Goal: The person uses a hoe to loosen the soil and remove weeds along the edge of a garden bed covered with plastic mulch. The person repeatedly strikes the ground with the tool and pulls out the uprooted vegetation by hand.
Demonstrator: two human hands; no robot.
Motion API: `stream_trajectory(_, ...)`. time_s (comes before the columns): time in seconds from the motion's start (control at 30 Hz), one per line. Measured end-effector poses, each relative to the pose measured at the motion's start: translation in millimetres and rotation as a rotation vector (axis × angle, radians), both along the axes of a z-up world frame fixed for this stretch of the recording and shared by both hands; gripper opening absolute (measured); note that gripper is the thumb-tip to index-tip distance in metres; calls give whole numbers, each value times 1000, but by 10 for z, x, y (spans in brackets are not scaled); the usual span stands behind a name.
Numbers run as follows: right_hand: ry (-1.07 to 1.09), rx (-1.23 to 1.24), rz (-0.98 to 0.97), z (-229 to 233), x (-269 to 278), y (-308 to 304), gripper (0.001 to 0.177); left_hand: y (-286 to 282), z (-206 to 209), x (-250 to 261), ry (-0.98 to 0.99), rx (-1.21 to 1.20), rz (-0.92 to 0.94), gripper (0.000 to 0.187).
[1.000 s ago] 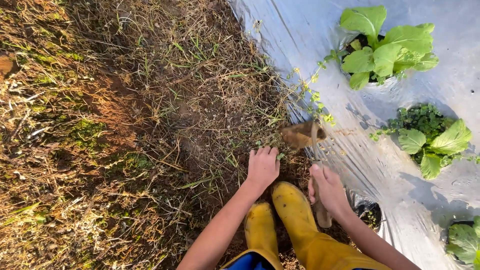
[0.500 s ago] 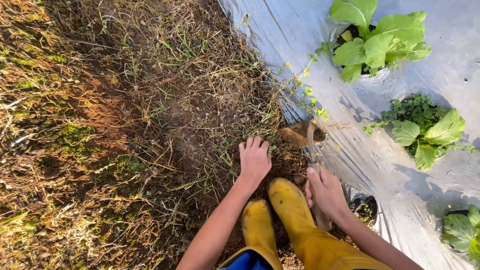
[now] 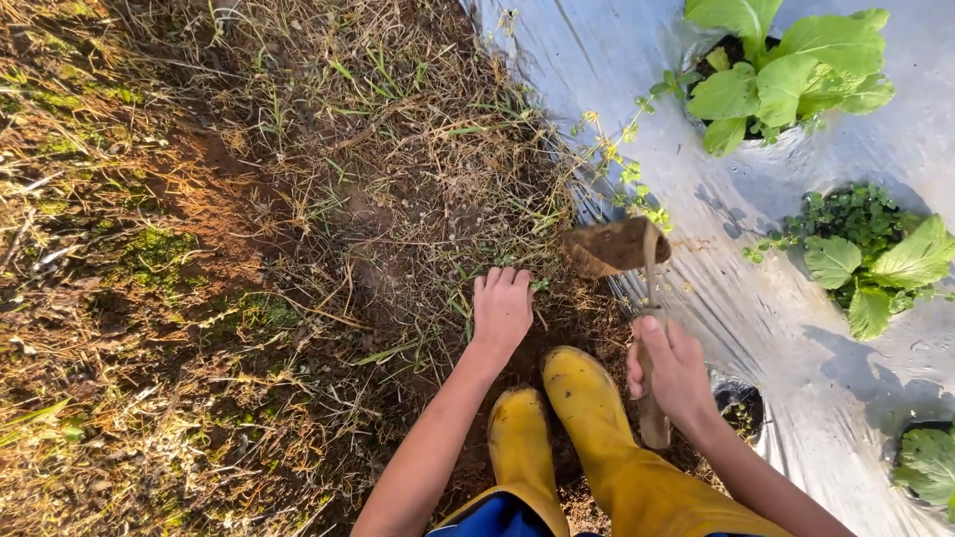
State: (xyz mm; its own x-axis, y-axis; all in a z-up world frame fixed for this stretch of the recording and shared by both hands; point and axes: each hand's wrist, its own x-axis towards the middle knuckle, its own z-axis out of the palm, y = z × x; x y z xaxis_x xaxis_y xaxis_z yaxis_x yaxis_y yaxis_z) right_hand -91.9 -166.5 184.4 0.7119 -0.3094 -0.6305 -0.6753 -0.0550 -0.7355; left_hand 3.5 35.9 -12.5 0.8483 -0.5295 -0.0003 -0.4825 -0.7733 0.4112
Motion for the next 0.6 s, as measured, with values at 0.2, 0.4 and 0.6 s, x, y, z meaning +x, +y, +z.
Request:
stream_trajectory(0.2,90,-74,148,-39,45,57,46,-110,526,58,-134,-77,49,32)
stream_trajectory(0.4,60,-41,14,-86,-26,34,42,-398,181,-195,-246,-200,-201,18)
stream_trajectory(0.6,-142,-13,-14,74,-10,-53,39,-402,155,-169,-335,-168,-346,30)
